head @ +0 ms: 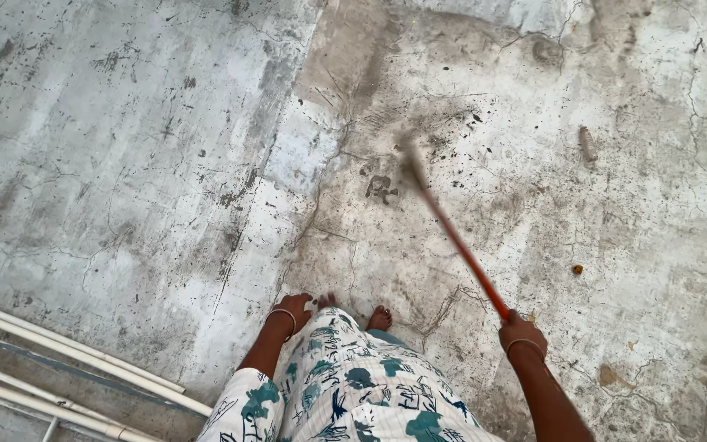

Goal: The person sweeps debris across a concrete rooftop using a long-handled broom, moving around the space to collect dirt and small items.

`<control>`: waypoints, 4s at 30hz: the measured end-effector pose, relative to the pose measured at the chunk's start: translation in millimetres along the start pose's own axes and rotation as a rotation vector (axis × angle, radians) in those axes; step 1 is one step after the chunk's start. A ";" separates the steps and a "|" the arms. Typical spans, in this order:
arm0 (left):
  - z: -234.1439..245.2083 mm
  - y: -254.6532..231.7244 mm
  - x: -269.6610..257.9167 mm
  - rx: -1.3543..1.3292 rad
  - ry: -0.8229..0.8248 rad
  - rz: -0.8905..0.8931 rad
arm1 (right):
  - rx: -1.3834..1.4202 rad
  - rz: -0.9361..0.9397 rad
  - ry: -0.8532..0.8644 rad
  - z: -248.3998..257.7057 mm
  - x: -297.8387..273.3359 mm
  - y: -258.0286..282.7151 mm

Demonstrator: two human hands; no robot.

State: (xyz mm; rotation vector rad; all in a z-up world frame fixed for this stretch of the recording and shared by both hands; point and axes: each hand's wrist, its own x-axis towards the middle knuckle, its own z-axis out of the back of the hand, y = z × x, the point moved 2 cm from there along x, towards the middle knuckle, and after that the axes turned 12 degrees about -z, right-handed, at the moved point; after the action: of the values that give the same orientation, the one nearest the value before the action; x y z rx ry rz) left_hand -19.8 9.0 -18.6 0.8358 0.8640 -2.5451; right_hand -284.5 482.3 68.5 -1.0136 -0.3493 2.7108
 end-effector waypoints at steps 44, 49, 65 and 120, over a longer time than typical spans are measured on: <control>254.2 163.2 143.8 0.047 0.131 0.000 | 0.292 -0.121 -0.005 111.6 33.8 333.8; 250.9 195.0 131.8 0.038 0.281 0.141 | 0.258 -0.065 0.133 133.8 -21.9 360.0; 300.8 155.0 198.9 0.092 0.214 0.050 | 0.311 -0.165 0.031 179.4 111.3 371.9; 638.5 47.5 618.1 0.560 0.222 -0.364 | 0.206 -0.063 0.181 428.7 253.5 632.0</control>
State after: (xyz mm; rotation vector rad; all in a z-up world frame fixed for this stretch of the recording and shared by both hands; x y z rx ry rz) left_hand -747.7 -502.9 -12.1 1.2345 0.3730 -3.1261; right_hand -836.1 -102.7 39.3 -1.1544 -0.0660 2.5117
